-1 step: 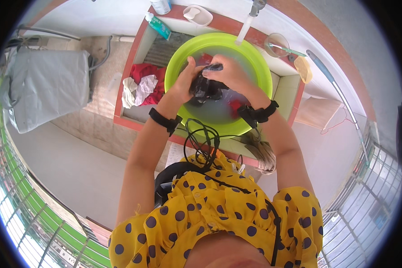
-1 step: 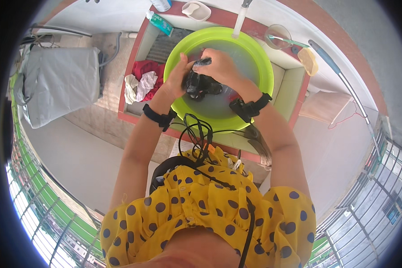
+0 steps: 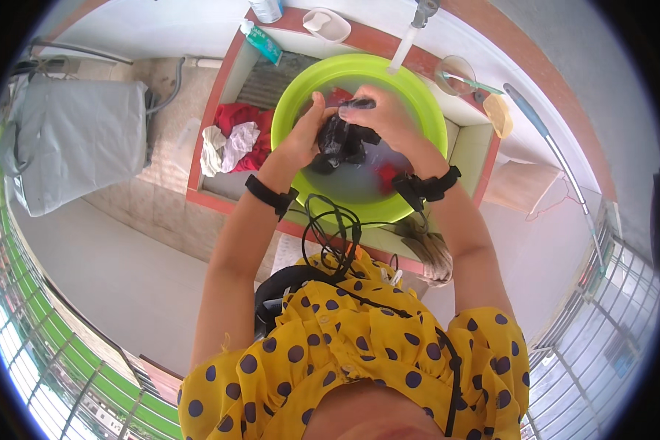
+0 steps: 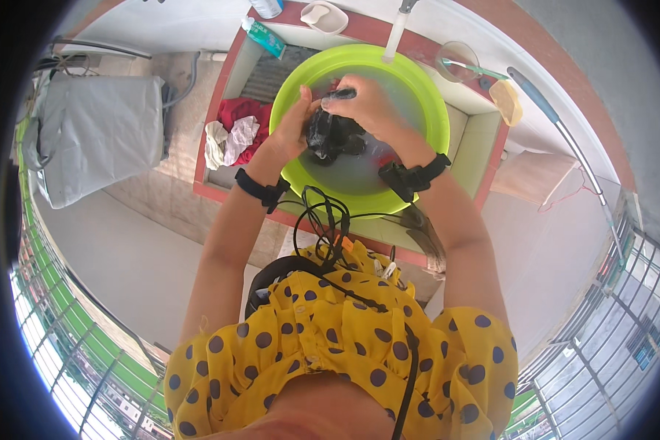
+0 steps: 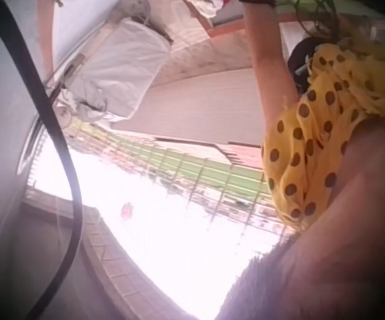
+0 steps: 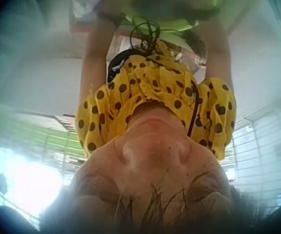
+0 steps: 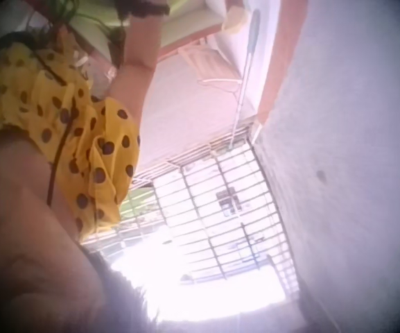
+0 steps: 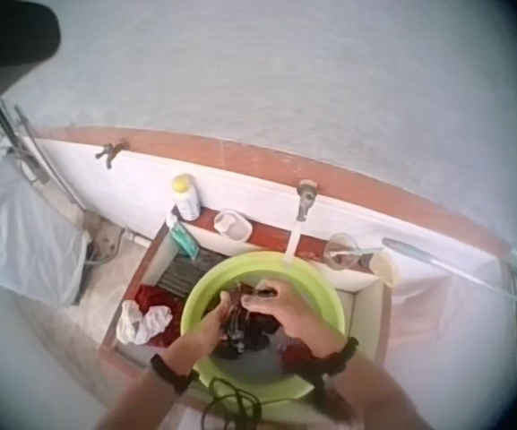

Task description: The person washes clothes by hand in a green basin filled with soapy water. They scrub and rinse a white cloth, then a black garment, repeatedly submerging and wringing them out.

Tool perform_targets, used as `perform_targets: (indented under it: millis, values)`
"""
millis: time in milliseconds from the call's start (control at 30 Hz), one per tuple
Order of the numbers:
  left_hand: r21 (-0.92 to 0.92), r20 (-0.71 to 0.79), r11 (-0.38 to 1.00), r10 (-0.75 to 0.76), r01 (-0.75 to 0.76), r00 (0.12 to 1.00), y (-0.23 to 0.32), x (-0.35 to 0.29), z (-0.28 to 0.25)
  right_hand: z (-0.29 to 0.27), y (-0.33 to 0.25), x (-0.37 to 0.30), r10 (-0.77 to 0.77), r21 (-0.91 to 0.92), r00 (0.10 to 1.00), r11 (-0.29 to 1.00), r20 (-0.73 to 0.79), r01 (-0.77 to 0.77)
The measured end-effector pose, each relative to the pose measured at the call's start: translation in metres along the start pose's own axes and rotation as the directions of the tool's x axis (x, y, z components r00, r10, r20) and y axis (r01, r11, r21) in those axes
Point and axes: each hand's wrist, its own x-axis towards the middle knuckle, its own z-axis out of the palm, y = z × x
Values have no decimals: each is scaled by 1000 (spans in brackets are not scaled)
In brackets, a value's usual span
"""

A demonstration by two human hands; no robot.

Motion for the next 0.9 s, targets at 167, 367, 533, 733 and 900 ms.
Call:
perform_targets:
  millis: [167, 367, 533, 733, 900]
  values:
    - [27, 185, 995, 89, -95, 979, -27, 11, -8, -41, -36, 5, 27, 581, 980, 809, -196, 94]
    - [-377, 177, 926, 35, 35, 984, -14, 7, 12, 0, 0, -7, -361, -342, 899, 901, -248, 267]
    - [87, 274, 857, 470, -509, 839, -36, 35, -9, 53, 16, -17, -608, -768, 794, 521, -27, 373]
    - [-170, 208, 980, 137, -102, 969, -29, 38, -8, 37, 36, 15, -619, -701, 731, 656, -288, 279]
    - [-228, 381, 952, 280, -204, 881, -37, 44, -23, 61, 40, -8, -555, -728, 798, 645, -237, 232]
